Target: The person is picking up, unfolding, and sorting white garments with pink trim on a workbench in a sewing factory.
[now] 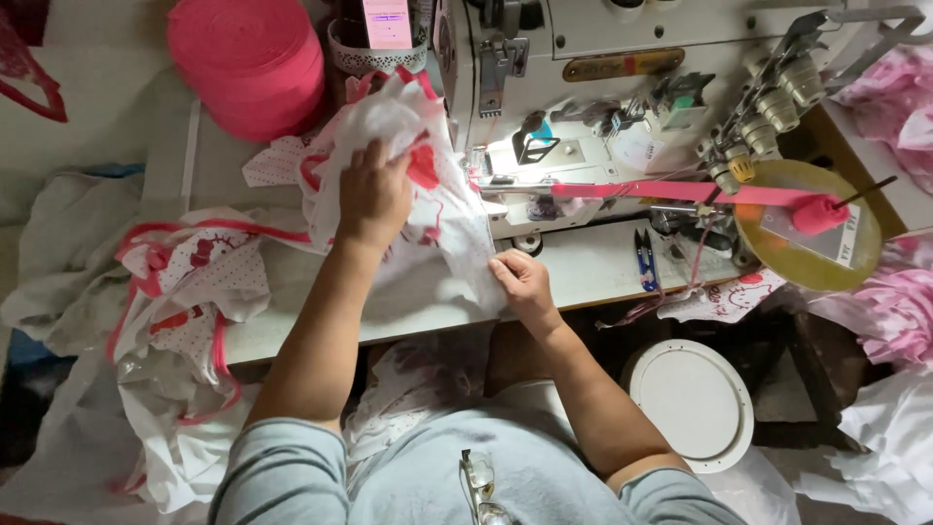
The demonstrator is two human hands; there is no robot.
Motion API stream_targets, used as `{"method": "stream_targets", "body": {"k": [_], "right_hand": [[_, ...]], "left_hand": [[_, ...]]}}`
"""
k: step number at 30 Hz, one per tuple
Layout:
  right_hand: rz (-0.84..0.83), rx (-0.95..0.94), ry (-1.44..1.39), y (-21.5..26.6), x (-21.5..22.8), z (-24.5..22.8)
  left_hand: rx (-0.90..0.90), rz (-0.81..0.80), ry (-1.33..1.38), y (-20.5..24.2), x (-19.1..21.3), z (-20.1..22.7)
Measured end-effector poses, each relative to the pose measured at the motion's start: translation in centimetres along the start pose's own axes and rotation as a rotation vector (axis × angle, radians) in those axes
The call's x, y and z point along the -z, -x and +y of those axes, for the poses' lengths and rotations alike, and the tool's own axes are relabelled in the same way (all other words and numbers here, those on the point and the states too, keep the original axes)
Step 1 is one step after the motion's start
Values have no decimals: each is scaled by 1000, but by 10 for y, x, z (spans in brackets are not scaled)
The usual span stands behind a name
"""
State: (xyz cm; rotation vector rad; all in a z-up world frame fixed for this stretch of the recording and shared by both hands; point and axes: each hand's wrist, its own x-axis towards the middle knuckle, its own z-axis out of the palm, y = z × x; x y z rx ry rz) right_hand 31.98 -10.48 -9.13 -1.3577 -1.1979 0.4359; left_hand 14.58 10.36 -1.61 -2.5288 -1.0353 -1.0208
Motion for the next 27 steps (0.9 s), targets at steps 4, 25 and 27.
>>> {"method": "stream_targets", "body": {"k": [4,25,27], "right_hand": [[56,32,-2,-7,-10,11],[168,15,45,-49,-43,-18],[146,-4,47,-47,-42,-16]], "left_hand": [[87,-96,12,-2,-1,44],[-30,-415,200,-66,-85,-37],[-115,-310,162,-70,-82,-41]]}}
